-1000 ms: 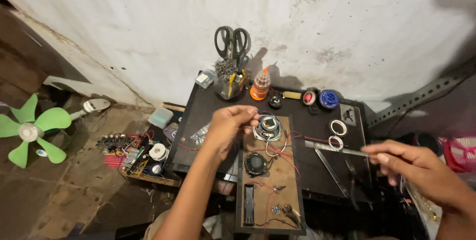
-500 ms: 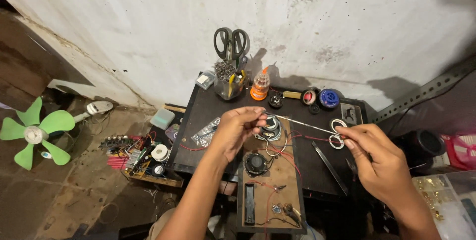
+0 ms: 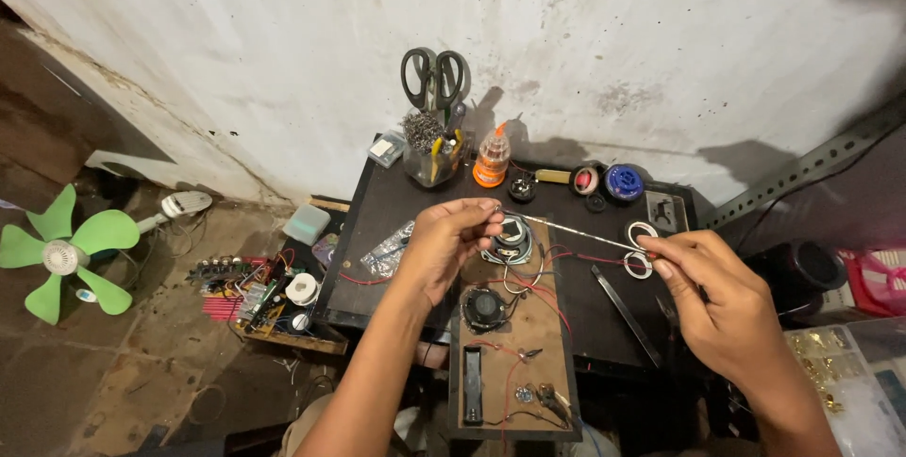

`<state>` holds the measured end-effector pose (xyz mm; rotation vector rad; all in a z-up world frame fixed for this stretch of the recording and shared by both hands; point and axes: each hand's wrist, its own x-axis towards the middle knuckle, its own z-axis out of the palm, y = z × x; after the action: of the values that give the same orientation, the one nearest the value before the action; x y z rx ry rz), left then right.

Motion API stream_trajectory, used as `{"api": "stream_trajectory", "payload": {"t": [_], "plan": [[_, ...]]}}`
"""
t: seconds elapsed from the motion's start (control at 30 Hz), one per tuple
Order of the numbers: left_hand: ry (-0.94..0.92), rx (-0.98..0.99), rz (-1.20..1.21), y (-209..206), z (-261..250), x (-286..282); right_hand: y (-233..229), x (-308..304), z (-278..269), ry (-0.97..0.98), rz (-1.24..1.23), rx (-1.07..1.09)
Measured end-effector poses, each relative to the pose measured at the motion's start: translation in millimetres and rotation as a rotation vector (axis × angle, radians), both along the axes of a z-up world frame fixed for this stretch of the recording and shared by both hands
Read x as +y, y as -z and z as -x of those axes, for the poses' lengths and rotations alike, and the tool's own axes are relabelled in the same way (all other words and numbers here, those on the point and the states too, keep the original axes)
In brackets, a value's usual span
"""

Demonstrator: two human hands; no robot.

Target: The person is soldering wires to a small electronic component on a workbench. They use a soldering iron to heat the connection points while feeding solder wire to create the joint. The workspace is cluttered with tools and electronic parts.

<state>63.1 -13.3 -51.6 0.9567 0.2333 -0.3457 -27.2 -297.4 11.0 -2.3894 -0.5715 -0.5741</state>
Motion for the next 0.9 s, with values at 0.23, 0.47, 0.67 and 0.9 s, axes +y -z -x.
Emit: {"api": "stream_trajectory", "payload": {"t": [0.23, 0.47, 0.67, 0.9], "plan": [[0.001, -0.007, -0.001, -2.2, 0.2, -0.1, 2.1, -1.6, -1.4, 0.004, 0.002, -0.002], [-0.003, 0.0, 0.01, -4.1, 0.7, -0.4, 0.4, -1.1, -1.7, -0.025, 0.014, -0.012], [-0.006, -0.011, 0.031, -2.5, -0.2, -0.1, -0.4, -0.1, -1.3, -0.024, 0.004, -0.007], [-0.012, 0.0, 0.028, -5.0, 0.7, 0.1, -0.6, 1.1, -0.9, -0.018, -0.001, 0.005]]}}
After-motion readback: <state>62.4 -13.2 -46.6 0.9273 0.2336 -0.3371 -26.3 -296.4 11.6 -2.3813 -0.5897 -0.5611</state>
